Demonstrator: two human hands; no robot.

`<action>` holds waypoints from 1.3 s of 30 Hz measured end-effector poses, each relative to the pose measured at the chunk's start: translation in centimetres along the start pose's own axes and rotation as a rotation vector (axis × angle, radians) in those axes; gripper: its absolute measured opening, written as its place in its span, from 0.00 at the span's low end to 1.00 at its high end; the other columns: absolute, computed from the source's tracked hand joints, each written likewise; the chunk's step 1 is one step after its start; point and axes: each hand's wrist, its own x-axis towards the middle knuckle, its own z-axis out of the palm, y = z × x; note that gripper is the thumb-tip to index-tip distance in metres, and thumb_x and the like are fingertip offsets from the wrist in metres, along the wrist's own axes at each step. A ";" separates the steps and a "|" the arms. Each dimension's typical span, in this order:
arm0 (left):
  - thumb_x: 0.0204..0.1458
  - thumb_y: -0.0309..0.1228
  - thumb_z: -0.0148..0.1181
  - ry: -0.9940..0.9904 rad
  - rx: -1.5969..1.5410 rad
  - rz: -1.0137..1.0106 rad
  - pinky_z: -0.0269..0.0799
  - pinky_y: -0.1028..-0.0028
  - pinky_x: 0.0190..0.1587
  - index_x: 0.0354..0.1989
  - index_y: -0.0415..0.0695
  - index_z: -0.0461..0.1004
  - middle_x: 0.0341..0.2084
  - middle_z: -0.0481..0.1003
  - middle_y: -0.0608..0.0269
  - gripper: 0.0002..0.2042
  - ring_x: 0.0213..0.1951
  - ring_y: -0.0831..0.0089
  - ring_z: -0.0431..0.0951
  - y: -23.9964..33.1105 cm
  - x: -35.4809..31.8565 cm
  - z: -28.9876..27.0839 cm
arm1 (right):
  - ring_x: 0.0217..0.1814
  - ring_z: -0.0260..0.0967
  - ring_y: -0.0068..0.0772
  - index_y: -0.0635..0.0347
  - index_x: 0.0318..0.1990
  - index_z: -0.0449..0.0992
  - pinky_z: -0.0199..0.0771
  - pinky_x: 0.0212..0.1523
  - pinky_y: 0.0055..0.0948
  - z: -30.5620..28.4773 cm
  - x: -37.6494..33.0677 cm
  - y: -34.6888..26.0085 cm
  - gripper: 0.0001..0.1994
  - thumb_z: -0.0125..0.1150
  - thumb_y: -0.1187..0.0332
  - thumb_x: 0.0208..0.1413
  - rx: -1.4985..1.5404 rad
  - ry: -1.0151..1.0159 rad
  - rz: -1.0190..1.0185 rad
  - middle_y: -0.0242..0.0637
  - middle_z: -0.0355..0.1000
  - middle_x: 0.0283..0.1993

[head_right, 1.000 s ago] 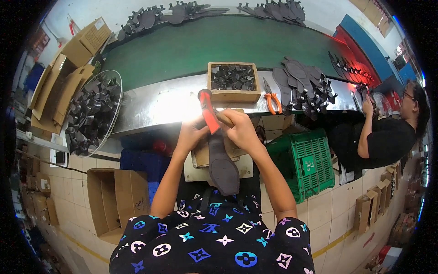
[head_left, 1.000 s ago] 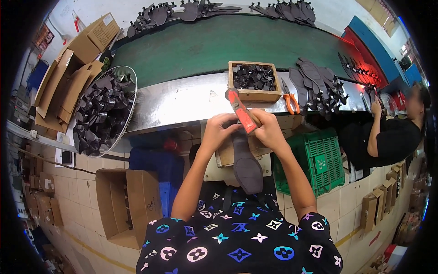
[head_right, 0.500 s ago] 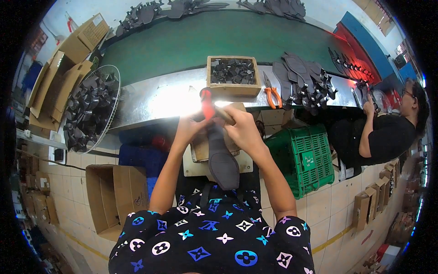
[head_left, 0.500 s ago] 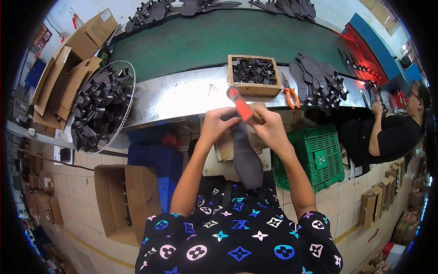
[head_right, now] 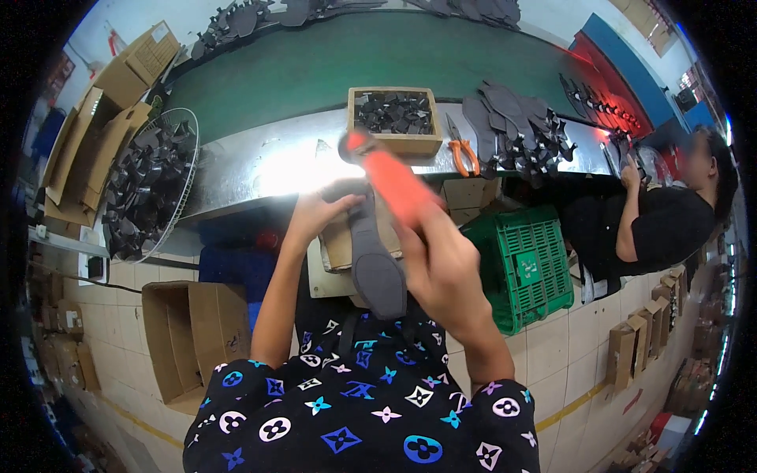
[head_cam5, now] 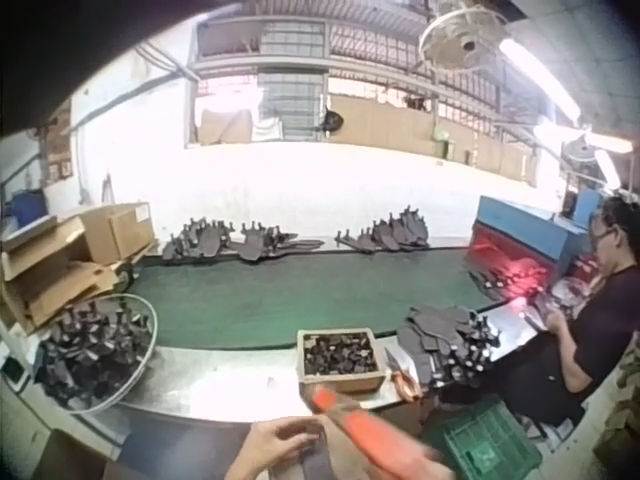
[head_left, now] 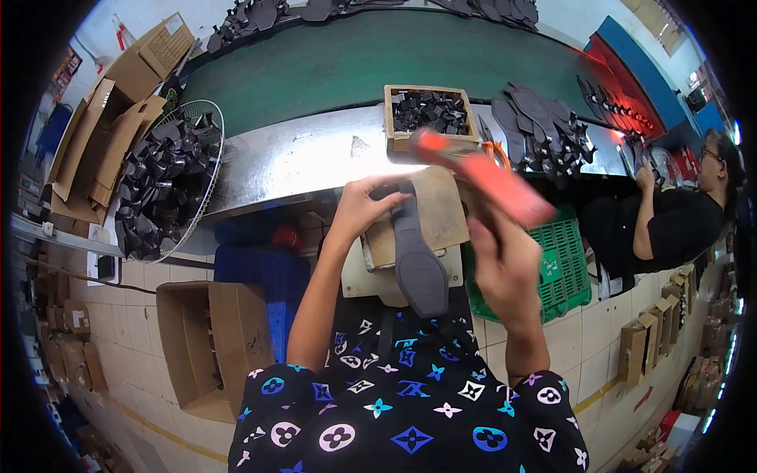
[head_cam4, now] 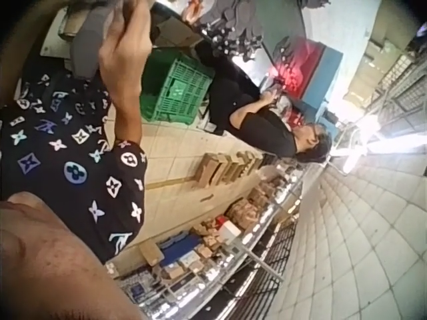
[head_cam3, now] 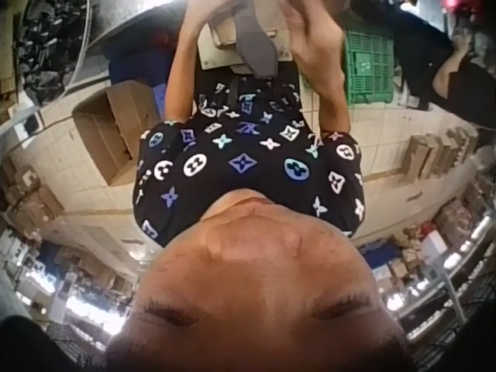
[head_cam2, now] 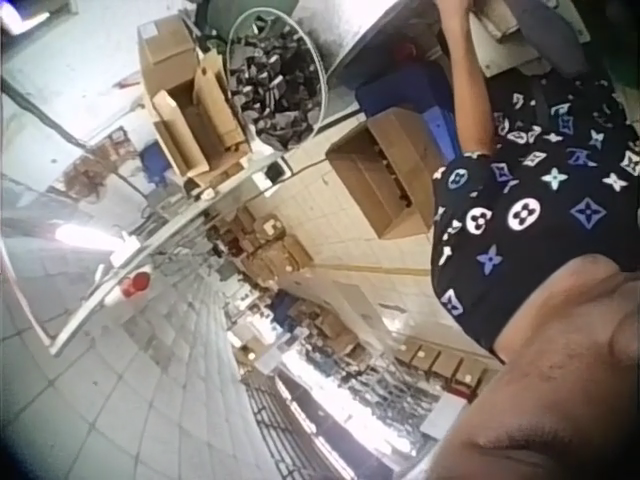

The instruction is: Assembling shoe components by nailing and hammering parts together on a workbench.

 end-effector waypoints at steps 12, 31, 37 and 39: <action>0.44 0.58 0.67 -0.139 0.481 -0.030 0.27 0.37 0.67 0.70 0.53 0.58 0.65 0.67 0.61 0.45 0.73 0.58 0.50 -1.0 -0.2 0.4 | 0.30 0.76 0.46 0.67 0.55 0.71 0.74 0.33 0.36 -1.9 -1.1 -1.8 0.15 0.57 0.74 0.61 0.108 0.144 0.066 0.48 0.75 0.31; 0.60 0.32 0.59 -0.408 -0.535 -0.243 0.67 0.78 0.34 0.38 0.33 0.81 0.23 0.76 0.62 0.12 0.29 0.80 0.73 11.0 -10.6 -0.6 | 0.45 0.74 0.39 0.60 0.57 0.72 0.70 0.46 0.35 3.4 -1.0 7.3 0.21 0.62 0.66 0.56 -0.576 -0.618 -0.189 0.39 0.75 0.38; 0.60 0.33 0.59 -0.592 -0.663 -0.246 0.70 0.77 0.41 0.40 0.35 0.82 0.31 0.82 0.59 0.12 0.35 0.80 0.77 12.2 -11.4 -1.7 | 0.41 0.76 0.47 0.71 0.45 0.78 0.73 0.43 0.37 -0.6 1.0 2.7 0.16 0.66 0.67 0.53 0.664 -0.849 -0.173 0.45 0.78 0.42; 0.60 0.33 0.60 -0.665 -0.647 -0.226 0.70 0.77 0.39 0.43 0.37 0.82 0.31 0.82 0.58 0.12 0.33 0.78 0.78 12.1 -11.3 -1.9 | 0.37 0.75 0.50 0.73 0.40 0.78 0.75 0.37 0.38 -0.9 1.8 1.8 0.15 0.67 0.67 0.53 0.660 -0.883 -0.229 0.48 0.76 0.38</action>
